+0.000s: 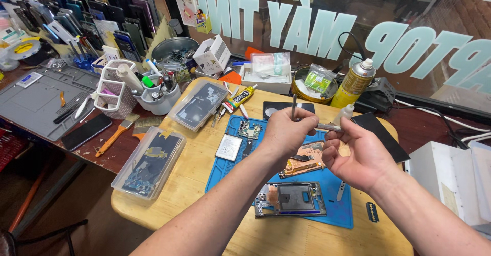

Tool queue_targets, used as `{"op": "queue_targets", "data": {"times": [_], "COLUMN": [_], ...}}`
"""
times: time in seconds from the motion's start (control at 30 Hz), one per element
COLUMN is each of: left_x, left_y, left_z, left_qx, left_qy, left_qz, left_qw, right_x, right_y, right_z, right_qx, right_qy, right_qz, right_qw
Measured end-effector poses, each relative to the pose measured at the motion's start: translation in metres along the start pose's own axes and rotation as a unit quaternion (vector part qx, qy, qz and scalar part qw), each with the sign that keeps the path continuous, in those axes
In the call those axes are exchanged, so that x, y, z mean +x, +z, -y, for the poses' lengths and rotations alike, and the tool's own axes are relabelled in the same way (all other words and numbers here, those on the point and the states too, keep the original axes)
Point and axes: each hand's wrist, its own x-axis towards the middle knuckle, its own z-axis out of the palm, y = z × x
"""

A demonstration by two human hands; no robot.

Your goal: The person disassembles a smartphone, removes the back cover and internal components, and uses a marker to label a copper heat shield. They then reassemble the device by placing the screen and internal parts back into the frame.

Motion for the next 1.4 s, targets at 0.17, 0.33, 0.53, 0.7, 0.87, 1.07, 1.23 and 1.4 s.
{"op": "queue_targets", "data": {"times": [0.17,0.33,0.53,0.7,0.87,1.07,1.23,1.4], "left_x": [-0.005,-0.01,-0.007,-0.003,-0.004,-0.003,0.002,0.007], "left_y": [0.005,0.013,0.014,0.012,0.005,0.002,0.008,0.003], "left_z": [-0.005,-0.007,-0.003,-0.004,-0.005,-0.004,-0.003,-0.004], "left_qx": [0.03,0.024,0.081,0.054,0.062,0.084,0.077,0.066], "left_qy": [-0.05,-0.08,-0.083,-0.091,-0.129,-0.144,-0.14,-0.16], "left_qz": [0.018,0.027,0.032,0.029,0.014,-0.011,-0.016,-0.054], "left_qw": [0.998,0.996,0.993,0.994,0.99,0.986,0.987,0.984], "right_x": [-0.004,-0.007,-0.004,-0.006,-0.015,-0.005,-0.003,-0.014], "right_y": [-0.008,-0.02,-0.031,-0.028,-0.022,-0.03,-0.033,-0.029], "right_z": [0.0,-0.001,0.003,0.003,0.005,0.007,0.003,0.004], "right_qx": [0.003,0.01,0.015,-0.003,-0.064,-0.192,-0.184,-0.083], "right_qy": [-0.014,-0.026,-0.034,-0.044,-0.106,-0.138,-0.127,-0.105], "right_qz": [-0.029,-0.041,-0.055,-0.047,-0.016,-0.026,-0.029,-0.006], "right_qw": [0.999,0.999,0.998,0.998,0.992,0.971,0.974,0.991]}}
